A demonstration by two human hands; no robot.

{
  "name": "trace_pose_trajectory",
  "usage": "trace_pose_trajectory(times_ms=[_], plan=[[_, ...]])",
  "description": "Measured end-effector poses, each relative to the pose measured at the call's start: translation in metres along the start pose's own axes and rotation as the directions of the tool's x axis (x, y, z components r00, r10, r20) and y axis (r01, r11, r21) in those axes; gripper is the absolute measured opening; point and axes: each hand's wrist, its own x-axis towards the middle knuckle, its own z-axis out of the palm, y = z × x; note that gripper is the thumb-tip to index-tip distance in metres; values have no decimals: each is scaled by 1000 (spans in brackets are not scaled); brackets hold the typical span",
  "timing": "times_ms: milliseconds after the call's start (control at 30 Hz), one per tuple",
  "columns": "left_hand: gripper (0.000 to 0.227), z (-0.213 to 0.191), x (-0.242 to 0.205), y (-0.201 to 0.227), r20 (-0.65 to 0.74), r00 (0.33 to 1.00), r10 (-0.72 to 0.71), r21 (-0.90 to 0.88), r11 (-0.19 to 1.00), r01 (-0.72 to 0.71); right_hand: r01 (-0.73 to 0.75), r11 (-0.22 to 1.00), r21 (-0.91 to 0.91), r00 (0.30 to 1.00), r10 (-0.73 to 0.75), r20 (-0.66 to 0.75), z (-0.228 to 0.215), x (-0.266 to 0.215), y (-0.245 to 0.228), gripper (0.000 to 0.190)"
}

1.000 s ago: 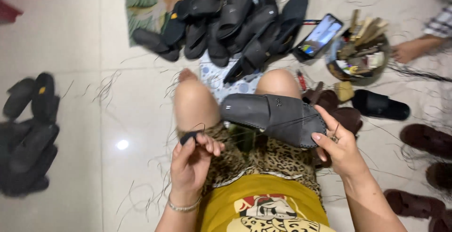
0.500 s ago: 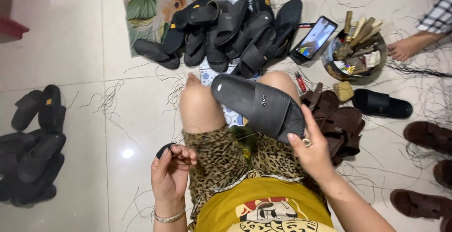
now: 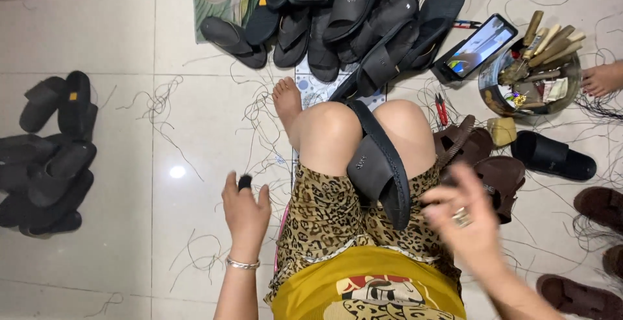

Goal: The person is hand-sewing the components of black sandals together using a needle and thread.

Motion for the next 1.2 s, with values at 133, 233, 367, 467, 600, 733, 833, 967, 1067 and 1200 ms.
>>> trace_pose_trajectory(times_ms=[133,233,367,467,600,733,833,967,1067,1200], plan=[[60,-9,-27,76,-136,910,392,-135,903,-409,172,976,-134,983,-162,84,-43,10,-15,76],[79,-16,-50,135,-169,733,659,-360,651,-668,496,764,-413,865,-396,308,-51,5,1,64],[93,6,-57,160,-36,344,938,-220,328,-919,530,360,-768,845,-148,514,-53,1,-15,62],[100,10,-52,164,-28,331,943,-227,316,-921,551,289,-783,834,-170,525,-60,7,-11,65],[93,9,-53,167,-7,334,943,-227,324,-918,624,249,-741,780,-153,606,-60,15,-17,71],[92,18,-55,168,-42,331,943,-172,319,-932,572,132,-810,818,-15,575,-56,12,-32,72],[90,33,-56,166,-65,342,937,-120,333,-935,560,75,-825,820,94,565,-50,10,-38,75],[88,35,-53,168,-16,328,945,-102,325,-940,596,246,-764,756,150,638,-38,33,-61,62],[89,33,-50,169,-1,319,948,-76,318,-945,673,353,-651,709,-55,703,-23,48,-62,18],[56,34,-52,167,-108,283,953,-177,262,-949,734,329,-594,664,-164,730,-21,56,-45,15]])
